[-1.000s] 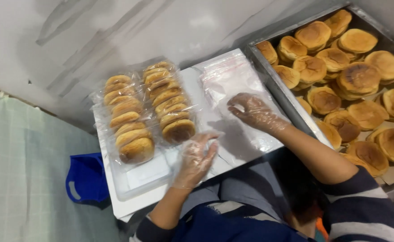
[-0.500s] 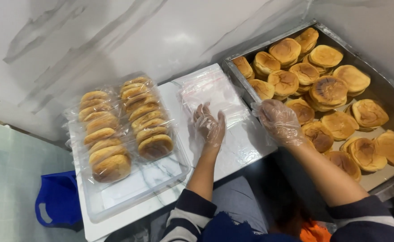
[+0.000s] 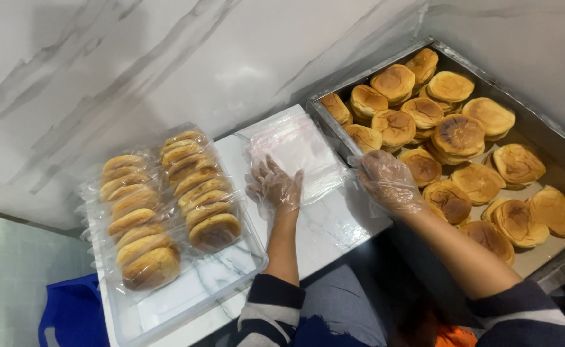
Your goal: Packing individual bread buns from a large tray into plastic bags
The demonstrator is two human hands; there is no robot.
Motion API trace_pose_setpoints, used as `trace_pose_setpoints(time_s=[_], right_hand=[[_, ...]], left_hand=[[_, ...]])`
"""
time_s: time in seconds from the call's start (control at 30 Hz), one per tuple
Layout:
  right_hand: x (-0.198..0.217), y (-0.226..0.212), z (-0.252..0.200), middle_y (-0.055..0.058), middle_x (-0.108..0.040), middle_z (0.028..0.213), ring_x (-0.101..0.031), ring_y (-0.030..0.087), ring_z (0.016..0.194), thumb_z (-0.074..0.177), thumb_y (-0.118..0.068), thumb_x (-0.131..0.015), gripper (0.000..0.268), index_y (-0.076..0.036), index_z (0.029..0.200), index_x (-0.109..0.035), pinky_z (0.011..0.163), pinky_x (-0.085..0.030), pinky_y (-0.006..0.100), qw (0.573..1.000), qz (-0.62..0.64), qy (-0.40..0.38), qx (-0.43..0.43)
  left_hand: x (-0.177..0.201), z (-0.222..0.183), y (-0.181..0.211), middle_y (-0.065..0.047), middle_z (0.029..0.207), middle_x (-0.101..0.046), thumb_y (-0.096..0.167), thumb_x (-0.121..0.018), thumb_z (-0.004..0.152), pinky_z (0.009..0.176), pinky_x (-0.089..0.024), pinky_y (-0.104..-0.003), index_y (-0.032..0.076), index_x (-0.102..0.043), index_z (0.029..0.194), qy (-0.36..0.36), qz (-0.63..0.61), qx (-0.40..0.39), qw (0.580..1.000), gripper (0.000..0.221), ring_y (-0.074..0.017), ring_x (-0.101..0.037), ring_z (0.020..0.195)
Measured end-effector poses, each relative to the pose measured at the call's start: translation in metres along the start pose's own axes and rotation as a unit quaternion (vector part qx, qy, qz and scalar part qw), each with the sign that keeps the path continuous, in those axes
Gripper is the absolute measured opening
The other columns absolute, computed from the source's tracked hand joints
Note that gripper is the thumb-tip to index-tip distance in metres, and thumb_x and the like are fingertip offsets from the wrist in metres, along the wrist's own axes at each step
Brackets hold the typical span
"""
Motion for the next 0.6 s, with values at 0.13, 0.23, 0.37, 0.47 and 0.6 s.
trace_pose_setpoints(time_s=[0.13, 0.23, 0.37, 0.47, 0.6], right_hand=[[-0.008, -0.001, 0.023, 0.006, -0.059, 0.086, -0.059, 0.022, 0.087, 0.08, -0.035, -0.052, 0.024, -0.016, 0.092, -0.06, 0.072, -0.049, 0.033, 0.999, -0.02, -0.021, -0.022], [-0.015, -0.012, 0.034, 0.007, -0.059, 0.087, -0.059, 0.023, 0.087, 0.079, -0.033, -0.052, 0.025, -0.015, 0.094, -0.06, 0.072, -0.049, 0.034, 1.0, -0.02, 0.004, -0.008], [-0.063, -0.011, 0.041, 0.003, -0.058, 0.079, -0.06, 0.019, 0.078, 0.073, -0.034, -0.056, 0.02, -0.016, 0.081, -0.059, 0.063, -0.051, 0.03, 0.993, -0.086, 0.055, 0.066], [-0.088, -0.004, 0.044, 0.003, -0.058, 0.078, -0.059, 0.019, 0.075, 0.07, -0.034, -0.059, 0.02, -0.017, 0.08, -0.059, 0.06, -0.05, 0.03, 0.987, -0.105, 0.084, 0.088], [-0.084, -0.005, 0.047, 0.002, -0.058, 0.078, -0.059, 0.018, 0.074, 0.07, -0.034, -0.059, 0.021, -0.017, 0.081, -0.058, 0.058, -0.05, 0.031, 0.983, -0.126, 0.105, 0.086]], left_hand=[[-0.009, 0.002, -0.001, -0.016, 0.139, -0.02, 0.051, -0.053, 0.076, 0.1, -0.011, -0.06, 0.01, -0.009, 0.137, 0.0, 0.004, -0.003, 1.0, 0.086, -0.0353, -0.011, 0.13], [-0.011, 0.002, -0.002, -0.015, 0.137, -0.025, 0.048, -0.055, 0.075, 0.1, -0.014, -0.059, 0.011, -0.015, 0.137, 0.029, 0.011, 0.001, 1.0, 0.082, -0.034, -0.016, 0.129], [-0.004, 0.0, -0.007, -0.013, 0.132, -0.031, 0.045, -0.057, 0.075, 0.1, -0.017, -0.059, 0.009, -0.022, 0.134, 0.071, 0.008, -0.011, 0.997, 0.077, -0.0319, -0.023, 0.126], [-0.005, 0.002, -0.011, -0.011, 0.128, -0.035, 0.042, -0.059, 0.074, 0.099, -0.019, -0.059, 0.01, -0.026, 0.132, 0.107, 0.008, -0.015, 0.994, 0.074, -0.0299, -0.028, 0.124], [-0.013, 0.004, -0.013, -0.011, 0.121, -0.041, 0.04, -0.059, 0.075, 0.098, -0.023, -0.056, 0.011, -0.031, 0.13, 0.123, 0.023, -0.021, 0.992, 0.068, -0.0279, -0.035, 0.118]])
Point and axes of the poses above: each hand's wrist, its own z-axis towards the middle knuckle, its own x-axis out of the back of the hand, y = z × x, the point moved 2 cm from there along z, towards the middle knuckle
